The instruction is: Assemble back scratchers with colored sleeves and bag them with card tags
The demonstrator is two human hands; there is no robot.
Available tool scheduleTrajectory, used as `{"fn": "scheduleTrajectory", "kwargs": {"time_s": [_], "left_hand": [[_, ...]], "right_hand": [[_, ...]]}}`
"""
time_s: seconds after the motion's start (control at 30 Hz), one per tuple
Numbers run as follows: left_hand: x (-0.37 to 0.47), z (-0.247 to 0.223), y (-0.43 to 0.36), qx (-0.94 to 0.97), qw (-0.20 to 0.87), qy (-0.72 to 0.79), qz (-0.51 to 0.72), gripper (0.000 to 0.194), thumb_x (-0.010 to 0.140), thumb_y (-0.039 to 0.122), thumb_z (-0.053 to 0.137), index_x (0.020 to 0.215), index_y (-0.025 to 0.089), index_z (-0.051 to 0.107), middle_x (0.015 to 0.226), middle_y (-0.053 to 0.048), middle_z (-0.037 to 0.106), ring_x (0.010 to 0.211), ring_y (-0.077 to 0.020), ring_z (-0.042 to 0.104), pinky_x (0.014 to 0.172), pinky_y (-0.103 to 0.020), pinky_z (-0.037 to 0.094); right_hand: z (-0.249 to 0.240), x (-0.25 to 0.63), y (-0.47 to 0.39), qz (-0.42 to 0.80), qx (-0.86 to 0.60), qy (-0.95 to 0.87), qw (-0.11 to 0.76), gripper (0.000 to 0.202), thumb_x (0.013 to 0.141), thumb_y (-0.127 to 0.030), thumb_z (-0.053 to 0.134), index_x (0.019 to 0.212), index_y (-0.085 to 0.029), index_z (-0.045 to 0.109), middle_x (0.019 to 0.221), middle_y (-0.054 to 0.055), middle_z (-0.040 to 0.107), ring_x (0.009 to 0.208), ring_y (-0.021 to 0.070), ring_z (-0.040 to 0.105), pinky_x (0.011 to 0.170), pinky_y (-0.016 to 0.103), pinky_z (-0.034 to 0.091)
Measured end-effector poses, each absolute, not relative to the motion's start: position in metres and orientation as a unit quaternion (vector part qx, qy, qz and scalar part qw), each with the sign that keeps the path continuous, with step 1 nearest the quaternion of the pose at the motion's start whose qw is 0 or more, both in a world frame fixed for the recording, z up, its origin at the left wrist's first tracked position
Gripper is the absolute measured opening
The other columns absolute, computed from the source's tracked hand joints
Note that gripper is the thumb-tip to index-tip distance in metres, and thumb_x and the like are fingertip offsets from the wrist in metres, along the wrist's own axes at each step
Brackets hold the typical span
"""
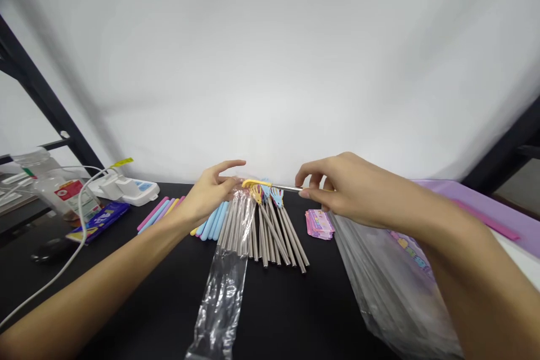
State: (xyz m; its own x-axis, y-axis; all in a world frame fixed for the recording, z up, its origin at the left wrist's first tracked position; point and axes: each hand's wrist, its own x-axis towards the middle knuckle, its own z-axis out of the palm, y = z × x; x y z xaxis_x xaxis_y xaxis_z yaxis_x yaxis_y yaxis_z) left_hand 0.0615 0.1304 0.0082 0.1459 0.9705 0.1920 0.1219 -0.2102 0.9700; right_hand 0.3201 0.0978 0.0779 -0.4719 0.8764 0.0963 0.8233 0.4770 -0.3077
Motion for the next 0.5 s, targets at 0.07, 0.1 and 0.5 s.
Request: {"fn": "scheduleTrajectory", "kwargs": {"time_s": [0.07,0.1,0.5], "left_hand": [[0.063,0.011,0.131,0.562,0.488,0.438,0.505,0.044,0.084,0.012,0.058,0.128,0.019,0.059,0.079,-0.006,0.069,0.072,-0.0166,0.066,0.072,-0.030,0.053],[0.064,0.012,0.131,0.539,0.506,0.435,0.513,0.046,0.084,0.010,0.057,0.130,0.018,0.057,0.083,-0.007,0.070,0.075,-0.0168,0.067,0.075,-0.031,0.054],[0.065,0.004,0.132,0.620,0.448,0.440,0.470,0.052,0.088,0.018,0.058,0.139,0.025,0.052,0.103,-0.010,0.074,0.078,-0.0172,0.067,0.076,-0.031,0.054]], "right_hand": [[0.077,0.318,0.096,0.128,-0.501,-0.850,0.102,0.030,0.088,-0.050,0.055,0.098,-0.025,0.069,0.067,0.003,0.070,0.052,0.0178,0.061,0.049,0.030,0.043],[0.077,0.317,0.096,0.140,-0.502,-0.849,0.093,0.031,0.089,-0.050,0.053,0.099,-0.025,0.068,0.064,0.002,0.069,0.049,0.0170,0.060,0.048,0.029,0.043],[0.080,0.312,0.091,0.199,-0.487,-0.845,0.092,0.032,0.085,-0.051,0.059,0.099,-0.025,0.072,0.063,0.002,0.070,0.046,0.0150,0.057,0.047,0.027,0.040]]}}
